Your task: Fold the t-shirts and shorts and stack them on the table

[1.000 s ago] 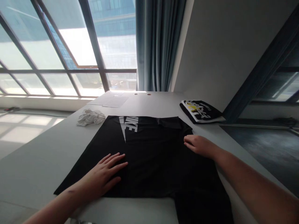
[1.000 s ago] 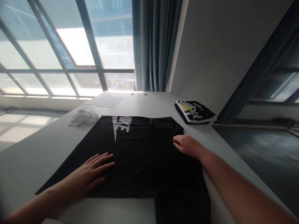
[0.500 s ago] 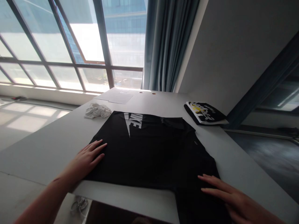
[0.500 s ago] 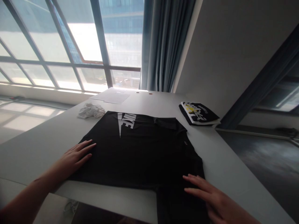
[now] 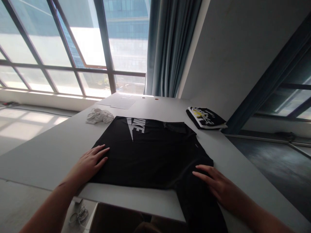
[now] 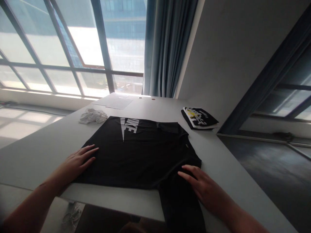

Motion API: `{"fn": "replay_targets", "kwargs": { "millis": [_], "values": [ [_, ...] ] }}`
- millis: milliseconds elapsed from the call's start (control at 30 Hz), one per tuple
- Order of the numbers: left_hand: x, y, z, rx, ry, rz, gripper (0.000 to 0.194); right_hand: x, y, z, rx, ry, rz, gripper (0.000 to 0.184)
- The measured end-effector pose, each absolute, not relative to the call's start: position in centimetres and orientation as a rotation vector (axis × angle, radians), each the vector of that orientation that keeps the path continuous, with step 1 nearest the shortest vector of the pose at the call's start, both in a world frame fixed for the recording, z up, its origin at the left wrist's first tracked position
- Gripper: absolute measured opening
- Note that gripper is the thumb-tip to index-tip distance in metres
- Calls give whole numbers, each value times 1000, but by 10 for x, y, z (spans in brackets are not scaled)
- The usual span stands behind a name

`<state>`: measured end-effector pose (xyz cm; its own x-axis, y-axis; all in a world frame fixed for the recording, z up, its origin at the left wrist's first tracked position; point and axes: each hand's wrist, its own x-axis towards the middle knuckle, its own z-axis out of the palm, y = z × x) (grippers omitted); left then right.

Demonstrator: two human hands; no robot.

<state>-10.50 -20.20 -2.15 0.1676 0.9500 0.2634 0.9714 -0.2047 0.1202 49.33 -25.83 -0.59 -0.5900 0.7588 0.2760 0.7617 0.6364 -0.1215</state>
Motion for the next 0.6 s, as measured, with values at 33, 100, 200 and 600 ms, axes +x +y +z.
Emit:
{"fn": "replay_targets", "kwargs": {
  "millis": [33,100,200,600],
  "values": [
    [-105,-202,-21,-2342,-1930,-435,56,491,-257,-5,-1192,-2558,-79,55],
    [-104,-203,-20,-2345,-1926,-441,56,488,-255,-1,-1134,-2560,-171,57],
    [-104,-205,-19,-2351,-1925,-449,56,481,-257,11,-993,-2611,-151,47],
    [-103,-203,-19,-2346,-1960,-469,56,435,-262,72,-1042,-2484,1074,59]
  ]
}}
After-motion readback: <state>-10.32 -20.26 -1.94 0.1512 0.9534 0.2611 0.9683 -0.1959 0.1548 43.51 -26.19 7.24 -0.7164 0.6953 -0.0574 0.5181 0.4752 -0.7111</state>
